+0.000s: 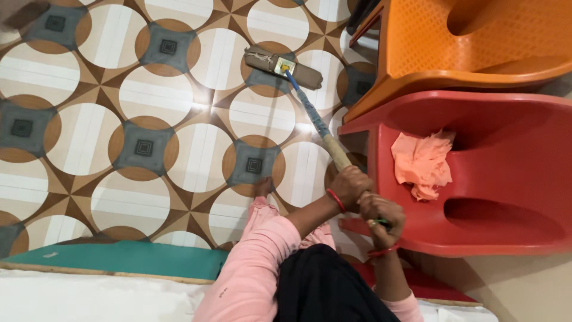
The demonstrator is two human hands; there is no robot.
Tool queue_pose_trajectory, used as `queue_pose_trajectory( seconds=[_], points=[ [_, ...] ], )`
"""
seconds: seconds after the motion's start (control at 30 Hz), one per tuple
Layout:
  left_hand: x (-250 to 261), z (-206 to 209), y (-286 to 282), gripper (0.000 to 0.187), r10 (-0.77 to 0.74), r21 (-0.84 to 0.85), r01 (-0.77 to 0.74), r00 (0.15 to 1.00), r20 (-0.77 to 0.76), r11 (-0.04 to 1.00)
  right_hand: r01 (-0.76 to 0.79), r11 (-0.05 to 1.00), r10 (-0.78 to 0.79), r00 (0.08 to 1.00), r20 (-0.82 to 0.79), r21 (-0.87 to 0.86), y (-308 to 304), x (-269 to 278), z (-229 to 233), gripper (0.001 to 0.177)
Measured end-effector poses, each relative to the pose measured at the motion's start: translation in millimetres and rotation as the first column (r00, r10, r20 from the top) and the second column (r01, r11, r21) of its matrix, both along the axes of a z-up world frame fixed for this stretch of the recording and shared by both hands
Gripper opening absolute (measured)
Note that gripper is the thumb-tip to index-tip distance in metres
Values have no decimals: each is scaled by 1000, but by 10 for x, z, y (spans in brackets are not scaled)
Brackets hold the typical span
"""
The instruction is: The person mops a patterned tiled floor using a flat mop with a long handle. They move the mop back and forth across the floor, working around a mattress and stacked plastic chairs.
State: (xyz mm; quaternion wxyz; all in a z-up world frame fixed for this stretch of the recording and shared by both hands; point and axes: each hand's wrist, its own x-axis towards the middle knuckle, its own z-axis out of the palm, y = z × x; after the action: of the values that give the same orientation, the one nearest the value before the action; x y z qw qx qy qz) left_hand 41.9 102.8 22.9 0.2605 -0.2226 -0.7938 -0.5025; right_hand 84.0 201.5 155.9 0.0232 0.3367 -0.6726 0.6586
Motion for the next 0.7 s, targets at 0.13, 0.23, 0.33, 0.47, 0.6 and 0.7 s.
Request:
queue_pose_trajectory(
  seconds=[0.13, 0.23, 0.33, 0.47, 0.6, 0.7],
  points=[
    [-129, -181, -139, 20, 14, -3, -14, 996, -86, 1000, -26, 999, 24, 998, -51, -36, -156, -151, -143, 35],
    [-299, -245, -145, 18, 30, 12, -29, 998, -61, 999, -20, 997, 13, 996, -93, -72, -216, -338, -195, 39],
    [-626, -310, -166, 15, 42, 23, -40, 996, -79, 999, -46, 996, 37, 993, -112, -78, -215, -681, -240, 40],
    [-1184, -341, -287, 16, 68, 29, -66, 996, -62, 997, -72, 995, 63, 988, -142, -63, -342, -1279, -326, 40],
    [-1854, -408, -595, 16, 68, 59, -64, 995, -78, 996, -54, 998, 50, 990, -131, -29, -584, -1951, -449, 39],
    [-2418, -541, -846, 17, 82, 39, -79, 993, -81, 996, -105, 994, 100, 984, -148, -26, -818, -2520, -553, 38]
  ],
)
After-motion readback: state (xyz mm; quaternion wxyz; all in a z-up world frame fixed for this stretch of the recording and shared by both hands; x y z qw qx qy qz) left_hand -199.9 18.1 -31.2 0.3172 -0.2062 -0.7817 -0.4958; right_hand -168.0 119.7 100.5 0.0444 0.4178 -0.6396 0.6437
